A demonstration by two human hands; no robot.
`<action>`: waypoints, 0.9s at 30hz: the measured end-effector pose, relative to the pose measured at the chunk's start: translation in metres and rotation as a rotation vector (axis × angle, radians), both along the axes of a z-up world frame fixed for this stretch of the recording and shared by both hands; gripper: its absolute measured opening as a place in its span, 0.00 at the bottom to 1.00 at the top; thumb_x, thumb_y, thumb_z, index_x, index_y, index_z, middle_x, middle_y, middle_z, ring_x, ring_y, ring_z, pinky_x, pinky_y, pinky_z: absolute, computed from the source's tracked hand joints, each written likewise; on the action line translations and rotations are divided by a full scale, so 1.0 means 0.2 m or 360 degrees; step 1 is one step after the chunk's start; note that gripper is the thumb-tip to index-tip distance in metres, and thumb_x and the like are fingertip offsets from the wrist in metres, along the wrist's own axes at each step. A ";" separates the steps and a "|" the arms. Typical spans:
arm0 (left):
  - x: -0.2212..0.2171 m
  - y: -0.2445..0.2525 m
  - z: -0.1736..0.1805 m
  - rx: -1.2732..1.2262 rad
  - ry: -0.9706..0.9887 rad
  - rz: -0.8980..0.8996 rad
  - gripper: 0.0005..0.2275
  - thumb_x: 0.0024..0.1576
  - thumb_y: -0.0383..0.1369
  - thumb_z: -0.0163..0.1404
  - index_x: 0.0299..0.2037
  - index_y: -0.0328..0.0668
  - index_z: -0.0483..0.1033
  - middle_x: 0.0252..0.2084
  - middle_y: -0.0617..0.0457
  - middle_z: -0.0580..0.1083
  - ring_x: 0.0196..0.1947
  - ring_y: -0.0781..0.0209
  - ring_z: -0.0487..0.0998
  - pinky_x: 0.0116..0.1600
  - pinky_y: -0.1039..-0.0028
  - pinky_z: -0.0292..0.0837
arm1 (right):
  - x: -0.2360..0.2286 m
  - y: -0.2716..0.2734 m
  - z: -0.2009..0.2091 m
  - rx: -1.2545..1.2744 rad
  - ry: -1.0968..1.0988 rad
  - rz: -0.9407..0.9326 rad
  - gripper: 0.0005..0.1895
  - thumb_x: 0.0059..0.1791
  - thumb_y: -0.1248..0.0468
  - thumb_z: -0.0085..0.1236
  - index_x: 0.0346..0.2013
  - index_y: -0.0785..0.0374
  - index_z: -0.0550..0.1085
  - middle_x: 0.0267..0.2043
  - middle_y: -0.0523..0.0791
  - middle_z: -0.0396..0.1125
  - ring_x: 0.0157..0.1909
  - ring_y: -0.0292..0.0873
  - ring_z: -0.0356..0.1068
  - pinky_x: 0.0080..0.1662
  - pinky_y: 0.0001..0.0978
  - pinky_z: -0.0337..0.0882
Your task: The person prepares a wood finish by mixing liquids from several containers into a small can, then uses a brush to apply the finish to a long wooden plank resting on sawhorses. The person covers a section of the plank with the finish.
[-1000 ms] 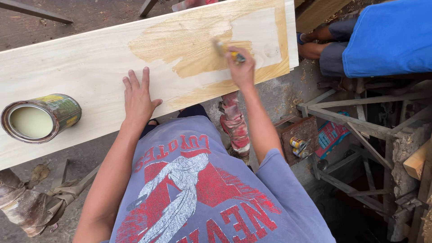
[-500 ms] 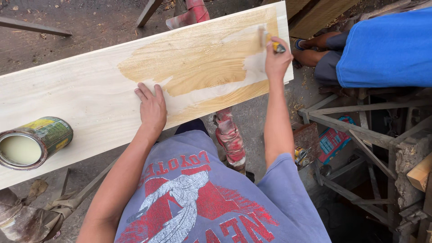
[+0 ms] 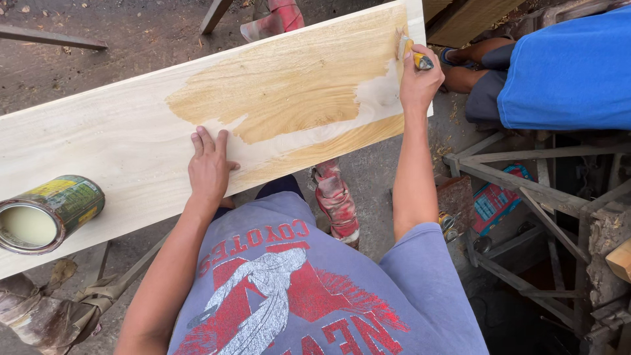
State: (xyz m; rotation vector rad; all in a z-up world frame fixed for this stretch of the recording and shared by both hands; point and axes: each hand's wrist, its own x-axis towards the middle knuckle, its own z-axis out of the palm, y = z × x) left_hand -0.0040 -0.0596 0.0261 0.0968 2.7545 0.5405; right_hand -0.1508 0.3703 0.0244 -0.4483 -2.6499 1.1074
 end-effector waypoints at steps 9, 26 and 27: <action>0.97 -0.82 -0.20 0.0889 0.0436 0.1632 0.22 0.68 0.28 0.63 0.60 0.35 0.59 0.60 0.46 0.65 0.60 0.55 0.73 0.68 0.65 0.79 | 0.41 -0.03 0.13 0.0090 0.0049 0.0221 0.10 0.52 0.70 0.63 0.48 0.65 0.80 0.49 0.52 0.76 0.52 0.47 0.78 0.53 0.36 0.78; 0.90 -1.37 -0.65 0.0997 0.1231 0.1486 0.60 0.50 0.42 0.76 0.77 0.48 0.29 0.80 0.45 0.50 0.82 0.46 0.54 0.83 0.55 0.43 | 0.83 -0.57 0.08 0.0060 0.0174 0.0287 0.10 0.51 0.70 0.62 0.47 0.69 0.79 0.48 0.52 0.76 0.53 0.50 0.76 0.55 0.42 0.74; 0.90 -1.37 -0.63 0.0934 0.1228 0.1470 0.60 0.50 0.43 0.75 0.77 0.47 0.29 0.80 0.45 0.49 0.83 0.46 0.52 0.82 0.55 0.43 | 0.94 -0.72 0.04 -0.0040 0.0119 0.0340 0.10 0.49 0.70 0.63 0.45 0.68 0.79 0.46 0.52 0.76 0.49 0.48 0.78 0.51 0.39 0.76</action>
